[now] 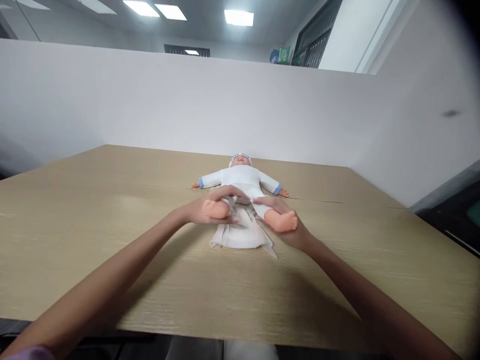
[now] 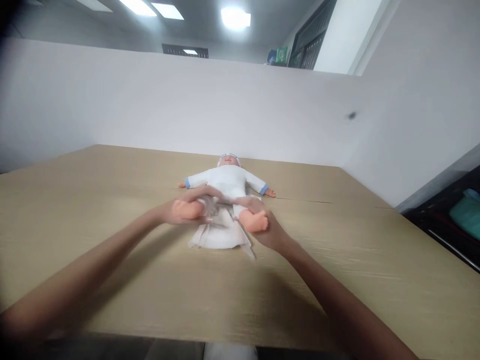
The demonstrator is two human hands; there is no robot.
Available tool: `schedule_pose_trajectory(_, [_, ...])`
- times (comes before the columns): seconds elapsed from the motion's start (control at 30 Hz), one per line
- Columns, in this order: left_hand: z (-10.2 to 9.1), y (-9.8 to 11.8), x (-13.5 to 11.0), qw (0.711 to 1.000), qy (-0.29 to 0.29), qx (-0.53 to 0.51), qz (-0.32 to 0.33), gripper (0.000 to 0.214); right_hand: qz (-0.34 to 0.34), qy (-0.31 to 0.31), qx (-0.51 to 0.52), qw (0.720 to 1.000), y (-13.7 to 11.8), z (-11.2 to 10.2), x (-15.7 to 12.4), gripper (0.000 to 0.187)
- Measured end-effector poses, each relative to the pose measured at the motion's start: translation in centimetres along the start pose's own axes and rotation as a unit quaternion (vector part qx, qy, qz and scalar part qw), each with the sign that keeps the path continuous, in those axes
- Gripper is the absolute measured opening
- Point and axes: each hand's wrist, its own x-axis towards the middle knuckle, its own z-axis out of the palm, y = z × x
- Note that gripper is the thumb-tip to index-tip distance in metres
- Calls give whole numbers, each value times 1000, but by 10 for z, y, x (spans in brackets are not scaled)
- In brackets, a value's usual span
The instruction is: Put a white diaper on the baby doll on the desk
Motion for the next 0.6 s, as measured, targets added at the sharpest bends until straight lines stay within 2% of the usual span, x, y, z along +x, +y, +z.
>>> schedule_pose_trajectory(0.03, [-2, -6, -13, 1000, -10, 21, -20, 51, -24, -21, 3, 999, 8, -3, -6, 43])
schedule_pose_trajectory(0.1, [-3, -21, -36, 998, -38, 50, -28, 47, -88, -58, 10, 994, 23, -7, -16, 41])
schedule_pose_trajectory(0.17, [1, -35, -54, 996, -58, 66, -1, 52, -141, -85, -3, 986, 36, -6, -25, 46])
schedule_pose_trajectory(0.23, [7, -44, -65, 995, -60, 79, 20, 61, -161, -101, -25, 981, 44, -2, -30, 49])
schedule_pose_trajectory(0.3, [13, -49, -69, 994, -55, 92, 20, 66, -155, -113, -37, 981, 47, 1, -32, 48])
schedule_pose_trajectory(0.4, [18, -50, -70, 992, -60, 108, 9, 60, -138, -136, -19, 981, 48, 0, -32, 43])
schedule_pose_trajectory(0.6, [15, -44, -69, 992, -79, 87, -36, 52, -58, -147, 103, 982, 58, -10, -30, 40])
